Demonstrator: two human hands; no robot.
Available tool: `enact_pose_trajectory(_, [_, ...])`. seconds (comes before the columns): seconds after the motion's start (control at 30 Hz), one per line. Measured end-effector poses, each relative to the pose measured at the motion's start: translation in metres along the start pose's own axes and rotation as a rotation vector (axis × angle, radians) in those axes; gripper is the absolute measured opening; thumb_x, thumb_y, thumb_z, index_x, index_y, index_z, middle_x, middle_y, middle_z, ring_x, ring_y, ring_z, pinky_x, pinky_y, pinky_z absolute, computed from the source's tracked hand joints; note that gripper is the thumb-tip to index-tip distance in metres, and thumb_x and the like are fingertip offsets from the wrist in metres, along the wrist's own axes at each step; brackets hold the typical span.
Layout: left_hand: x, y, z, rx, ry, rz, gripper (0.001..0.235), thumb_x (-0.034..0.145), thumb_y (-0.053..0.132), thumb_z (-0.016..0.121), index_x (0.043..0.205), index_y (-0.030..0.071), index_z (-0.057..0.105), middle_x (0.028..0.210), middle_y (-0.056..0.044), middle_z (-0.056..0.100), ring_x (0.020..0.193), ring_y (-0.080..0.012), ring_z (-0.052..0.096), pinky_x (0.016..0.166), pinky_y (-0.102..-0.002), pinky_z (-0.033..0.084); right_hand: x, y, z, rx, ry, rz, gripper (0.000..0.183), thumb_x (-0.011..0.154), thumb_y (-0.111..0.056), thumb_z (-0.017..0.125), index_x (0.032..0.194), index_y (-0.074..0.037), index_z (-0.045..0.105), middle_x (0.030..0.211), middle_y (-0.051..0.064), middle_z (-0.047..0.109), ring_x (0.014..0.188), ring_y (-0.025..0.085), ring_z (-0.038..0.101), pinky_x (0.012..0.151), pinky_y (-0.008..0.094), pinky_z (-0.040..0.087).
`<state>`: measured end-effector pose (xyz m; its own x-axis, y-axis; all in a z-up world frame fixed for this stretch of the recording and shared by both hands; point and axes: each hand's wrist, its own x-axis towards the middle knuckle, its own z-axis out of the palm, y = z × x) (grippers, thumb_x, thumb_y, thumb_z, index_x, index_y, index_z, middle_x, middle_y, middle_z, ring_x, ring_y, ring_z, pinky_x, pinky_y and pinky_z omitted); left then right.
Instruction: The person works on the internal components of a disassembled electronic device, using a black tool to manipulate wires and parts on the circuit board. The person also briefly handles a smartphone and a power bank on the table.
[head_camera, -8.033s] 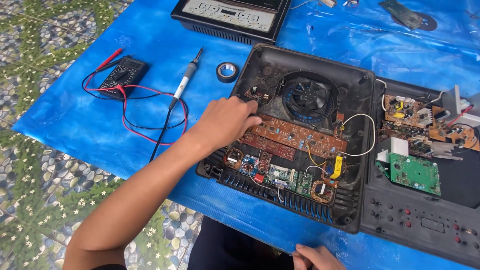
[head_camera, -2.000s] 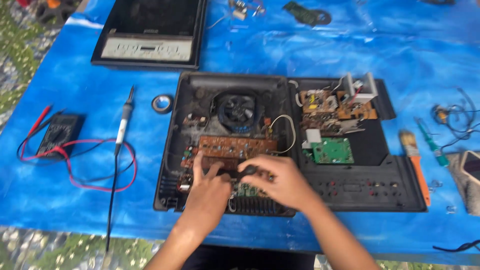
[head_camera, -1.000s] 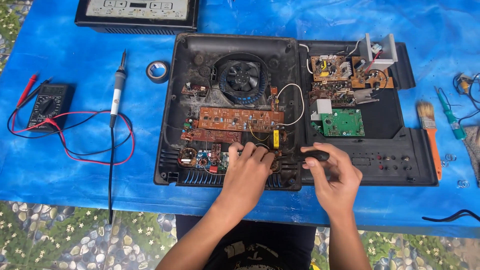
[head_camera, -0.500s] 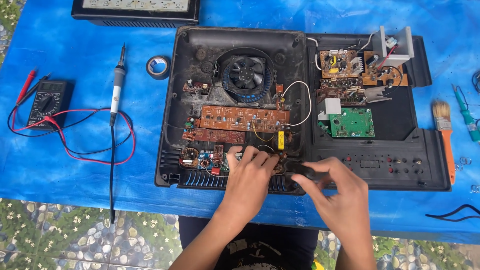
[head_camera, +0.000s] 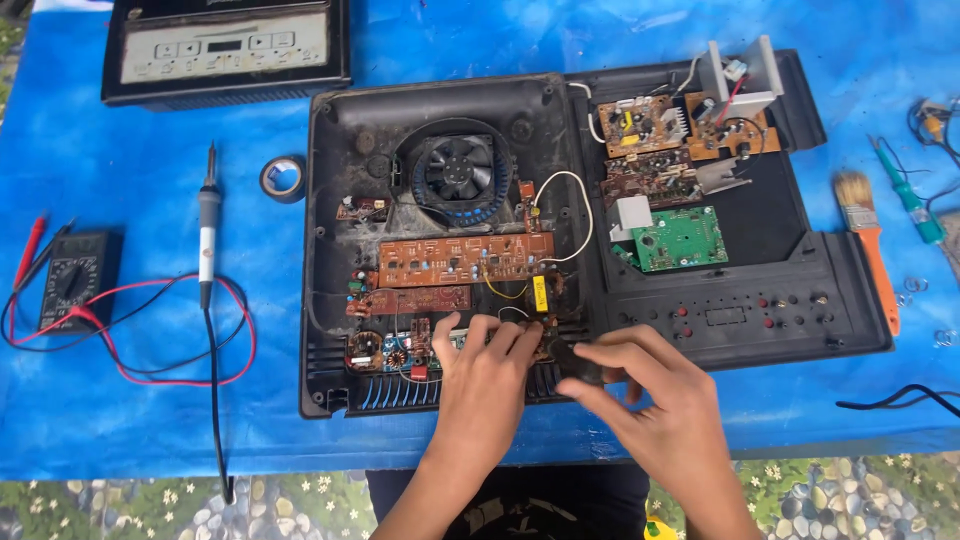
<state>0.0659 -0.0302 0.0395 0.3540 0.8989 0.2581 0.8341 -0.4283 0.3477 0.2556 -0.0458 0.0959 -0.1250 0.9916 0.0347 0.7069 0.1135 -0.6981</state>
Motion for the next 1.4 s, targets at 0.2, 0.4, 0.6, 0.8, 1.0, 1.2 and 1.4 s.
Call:
enact_pose_trajectory(0.2, [-0.002, 0.001, -0.001, -0.002, -0.029, 0.007, 0.041, 0.082, -0.002, 0.073, 0.121, 0.008, 0.072, 0.101, -0.003, 0.067, 0.111, -0.0306, 0.053, 0.106, -0.066, 0.027, -0.004, -0.012, -0.004, -0.076, -0.026, -0.143, 0.036, 0.091, -0.023, 0.075, 0.126, -0.019, 0.076, 0.14, 0.007, 0.064, 0.102, 0.022, 0.07, 0.086, 0.048, 0.06])
enact_pose_trajectory(0.4, [0.002, 0.002, 0.003, 0.063, -0.03, 0.037, 0.032, 0.091, 0.011, 0.069, 0.124, 0.011, 0.071, 0.101, 0.001, 0.067, 0.108, -0.0283, 0.055, 0.11, -0.064, 0.024, -0.002, -0.011, -0.008, -0.127, 0.074, -0.162, 0.031, 0.093, -0.037, 0.076, 0.113, -0.013, 0.073, 0.115, 0.004, 0.076, 0.109, 0.023, 0.073, 0.077, 0.04, 0.064])
enact_pose_trajectory(0.6, [0.0, 0.001, 0.0, 0.058, -0.023, 0.044, 0.028, 0.096, 0.017, 0.067, 0.122, 0.01, 0.073, 0.101, 0.001, 0.069, 0.105, -0.0281, 0.055, 0.111, -0.064, 0.024, -0.003, 0.0, -0.006, -0.175, 0.07, -0.114, 0.034, 0.092, -0.046, 0.077, 0.097, -0.015, 0.063, 0.089, -0.003, 0.067, 0.058, 0.015, 0.064, 0.048, 0.03, 0.05])
enact_pose_trajectory(0.8, [0.004, 0.003, -0.003, 0.017, -0.119, 0.03, 0.036, 0.091, 0.023, 0.071, 0.126, 0.017, 0.073, 0.106, 0.006, 0.072, 0.111, -0.0248, 0.056, 0.111, -0.06, 0.02, -0.005, -0.004, -0.008, -0.079, 0.156, -0.167, 0.041, 0.083, -0.048, 0.087, 0.092, -0.014, 0.065, 0.087, -0.003, 0.069, 0.072, 0.014, 0.071, 0.06, 0.031, 0.052])
enact_pose_trajectory(1.0, [0.002, -0.003, 0.009, 0.089, -0.208, -0.028, 0.039, 0.091, 0.03, 0.068, 0.129, 0.029, 0.07, 0.111, 0.012, 0.072, 0.117, -0.0222, 0.056, 0.111, -0.064, 0.019, -0.004, 0.0, -0.002, 0.128, 0.125, -0.28, 0.031, 0.09, -0.036, 0.081, 0.106, -0.012, 0.07, 0.102, 0.002, 0.071, 0.075, 0.017, 0.073, 0.066, 0.031, 0.058])
enact_pose_trajectory(1.2, [-0.001, -0.007, 0.017, 0.095, -0.164, -0.008, 0.042, 0.088, 0.03, 0.072, 0.129, 0.024, 0.072, 0.109, 0.007, 0.076, 0.115, -0.0275, 0.059, 0.115, -0.063, 0.019, -0.018, 0.024, -0.003, 0.237, 0.569, -0.405, 0.032, 0.096, -0.036, 0.072, 0.103, -0.005, 0.075, 0.102, 0.01, 0.079, 0.095, 0.025, 0.077, 0.092, 0.038, 0.062])
enact_pose_trajectory(1.4, [-0.006, -0.01, 0.027, 0.243, -0.151, -0.016, 0.042, 0.09, 0.043, 0.065, 0.131, 0.034, 0.07, 0.118, 0.015, 0.071, 0.121, -0.0207, 0.057, 0.116, -0.066, 0.02, -0.031, 0.1, -0.065, 0.894, 1.114, -0.333, 0.021, 0.118, -0.028, 0.043, 0.122, -0.008, 0.049, 0.081, 0.016, 0.062, 0.069, 0.031, 0.069, 0.072, 0.046, 0.066])
